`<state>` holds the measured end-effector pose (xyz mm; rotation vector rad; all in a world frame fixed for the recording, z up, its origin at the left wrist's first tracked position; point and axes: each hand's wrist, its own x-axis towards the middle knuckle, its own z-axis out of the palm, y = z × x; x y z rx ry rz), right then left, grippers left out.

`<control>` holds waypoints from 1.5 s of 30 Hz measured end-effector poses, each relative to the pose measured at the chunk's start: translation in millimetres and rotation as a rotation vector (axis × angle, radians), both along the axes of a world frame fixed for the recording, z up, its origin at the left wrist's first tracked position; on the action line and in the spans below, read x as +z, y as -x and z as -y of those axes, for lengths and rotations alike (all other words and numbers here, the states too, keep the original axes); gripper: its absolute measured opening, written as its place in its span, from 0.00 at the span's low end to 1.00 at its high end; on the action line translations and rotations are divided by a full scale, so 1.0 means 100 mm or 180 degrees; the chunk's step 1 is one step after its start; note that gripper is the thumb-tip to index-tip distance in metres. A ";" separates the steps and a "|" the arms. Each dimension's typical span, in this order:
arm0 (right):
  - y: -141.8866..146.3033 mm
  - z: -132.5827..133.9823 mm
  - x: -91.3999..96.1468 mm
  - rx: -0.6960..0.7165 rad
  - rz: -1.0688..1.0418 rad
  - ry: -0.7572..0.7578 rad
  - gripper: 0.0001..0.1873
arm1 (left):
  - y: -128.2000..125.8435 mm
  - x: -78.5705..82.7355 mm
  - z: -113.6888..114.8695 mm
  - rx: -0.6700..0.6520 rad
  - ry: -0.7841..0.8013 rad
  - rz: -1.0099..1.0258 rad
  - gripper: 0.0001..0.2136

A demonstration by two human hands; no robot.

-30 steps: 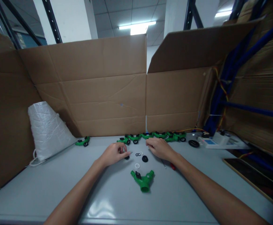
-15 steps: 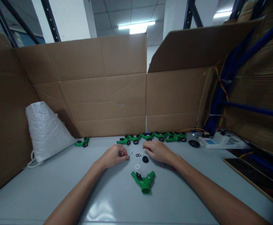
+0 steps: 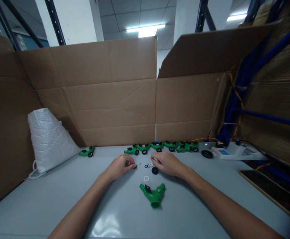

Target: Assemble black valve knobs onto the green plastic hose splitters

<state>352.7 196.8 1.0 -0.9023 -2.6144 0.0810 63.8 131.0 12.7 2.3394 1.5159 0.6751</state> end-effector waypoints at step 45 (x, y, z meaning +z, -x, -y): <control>0.06 -0.01 -0.16 0.0351 -0.0479 -0.0187 0.10 | 0.02 -0.05 0.00 0.0099 -0.0150 0.0010 0.12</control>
